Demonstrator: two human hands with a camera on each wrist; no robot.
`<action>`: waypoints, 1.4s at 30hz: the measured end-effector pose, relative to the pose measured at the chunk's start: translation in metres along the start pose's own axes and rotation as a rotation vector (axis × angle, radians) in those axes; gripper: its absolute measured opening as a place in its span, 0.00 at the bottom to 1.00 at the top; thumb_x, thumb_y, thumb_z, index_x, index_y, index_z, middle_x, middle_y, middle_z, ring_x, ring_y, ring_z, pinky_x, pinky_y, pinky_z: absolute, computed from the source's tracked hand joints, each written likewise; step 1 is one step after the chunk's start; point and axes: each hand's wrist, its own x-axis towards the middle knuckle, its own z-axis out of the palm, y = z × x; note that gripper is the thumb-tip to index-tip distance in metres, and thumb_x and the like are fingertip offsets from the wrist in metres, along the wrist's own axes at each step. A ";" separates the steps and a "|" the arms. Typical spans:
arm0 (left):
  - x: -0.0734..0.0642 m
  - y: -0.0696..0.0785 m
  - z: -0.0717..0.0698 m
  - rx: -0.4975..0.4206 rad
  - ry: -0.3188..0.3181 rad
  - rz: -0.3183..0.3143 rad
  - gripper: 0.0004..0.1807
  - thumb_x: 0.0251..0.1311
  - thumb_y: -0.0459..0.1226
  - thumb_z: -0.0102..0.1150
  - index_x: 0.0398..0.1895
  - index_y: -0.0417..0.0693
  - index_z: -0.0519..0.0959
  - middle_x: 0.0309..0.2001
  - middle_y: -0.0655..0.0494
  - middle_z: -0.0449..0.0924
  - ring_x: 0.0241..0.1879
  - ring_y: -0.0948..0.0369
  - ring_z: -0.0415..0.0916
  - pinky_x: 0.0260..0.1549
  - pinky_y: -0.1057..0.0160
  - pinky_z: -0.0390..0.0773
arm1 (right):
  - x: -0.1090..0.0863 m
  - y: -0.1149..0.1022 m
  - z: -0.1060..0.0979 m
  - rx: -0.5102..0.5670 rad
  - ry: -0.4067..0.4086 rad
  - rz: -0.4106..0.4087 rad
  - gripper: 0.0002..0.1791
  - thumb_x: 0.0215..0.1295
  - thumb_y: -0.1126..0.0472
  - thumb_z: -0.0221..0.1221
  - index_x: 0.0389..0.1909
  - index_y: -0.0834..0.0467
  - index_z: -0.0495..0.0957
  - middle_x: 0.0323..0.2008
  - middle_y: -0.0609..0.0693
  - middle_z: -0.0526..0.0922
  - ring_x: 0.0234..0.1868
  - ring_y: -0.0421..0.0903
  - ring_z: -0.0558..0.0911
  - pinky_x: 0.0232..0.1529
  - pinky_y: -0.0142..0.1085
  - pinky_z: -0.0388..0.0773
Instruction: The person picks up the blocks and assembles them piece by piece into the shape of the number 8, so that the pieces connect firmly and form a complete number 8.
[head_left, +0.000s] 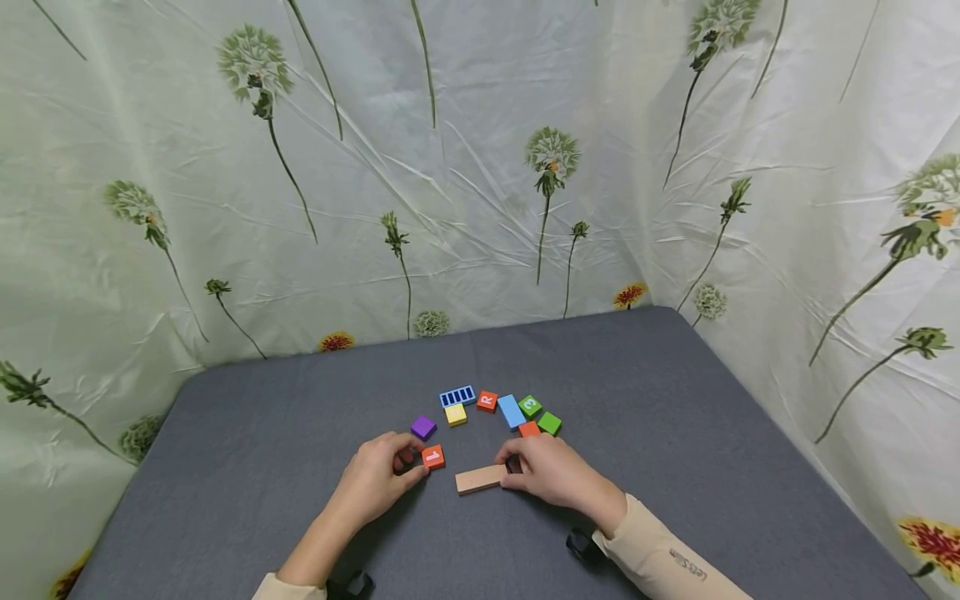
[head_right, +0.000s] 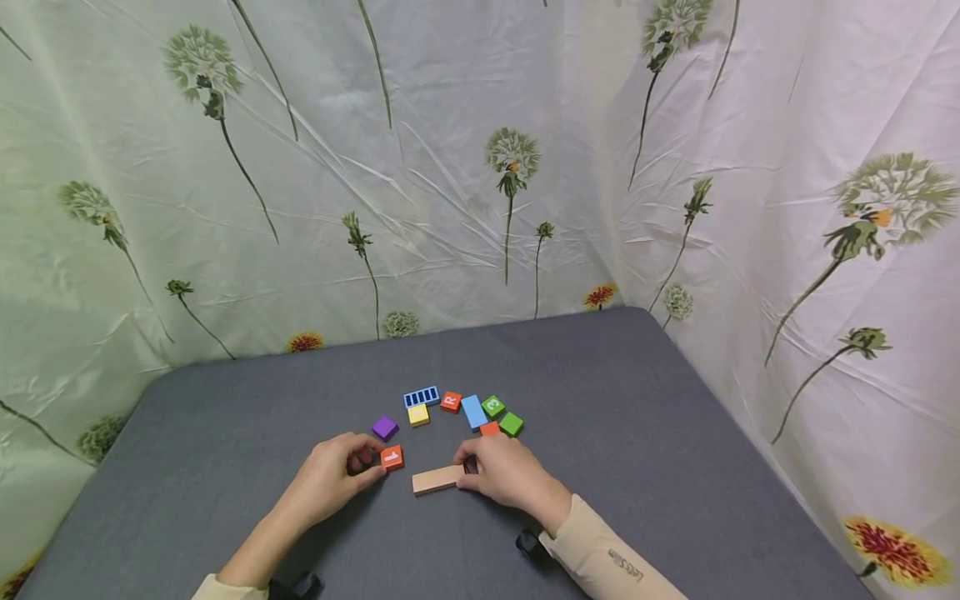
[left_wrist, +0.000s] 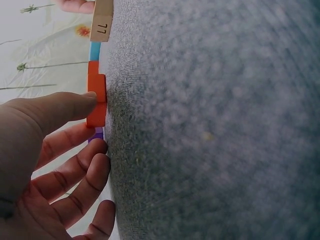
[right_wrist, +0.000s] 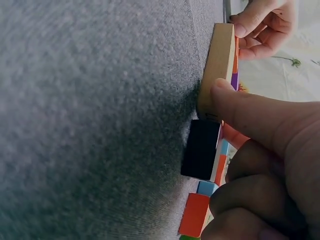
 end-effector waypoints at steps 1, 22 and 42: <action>0.000 0.000 0.000 0.000 0.002 0.002 0.12 0.57 0.38 0.81 0.43 0.54 0.87 0.32 0.62 0.77 0.32 0.65 0.70 0.31 0.62 0.71 | -0.001 0.000 0.000 0.001 0.001 -0.005 0.10 0.65 0.58 0.75 0.46 0.54 0.89 0.23 0.40 0.75 0.23 0.35 0.69 0.26 0.30 0.62; -0.001 -0.001 0.000 0.012 0.002 0.017 0.13 0.57 0.38 0.81 0.44 0.54 0.88 0.32 0.63 0.77 0.32 0.66 0.71 0.34 0.61 0.73 | -0.012 0.024 0.007 0.118 -0.046 -0.074 0.10 0.68 0.54 0.74 0.45 0.51 0.89 0.19 0.35 0.66 0.19 0.32 0.63 0.22 0.30 0.59; -0.002 0.000 -0.001 0.018 -0.008 0.009 0.13 0.58 0.38 0.81 0.44 0.54 0.88 0.32 0.62 0.77 0.33 0.65 0.72 0.35 0.60 0.74 | -0.009 0.043 0.020 0.143 -0.037 -0.070 0.12 0.66 0.47 0.75 0.45 0.46 0.89 0.17 0.34 0.66 0.18 0.33 0.63 0.21 0.30 0.58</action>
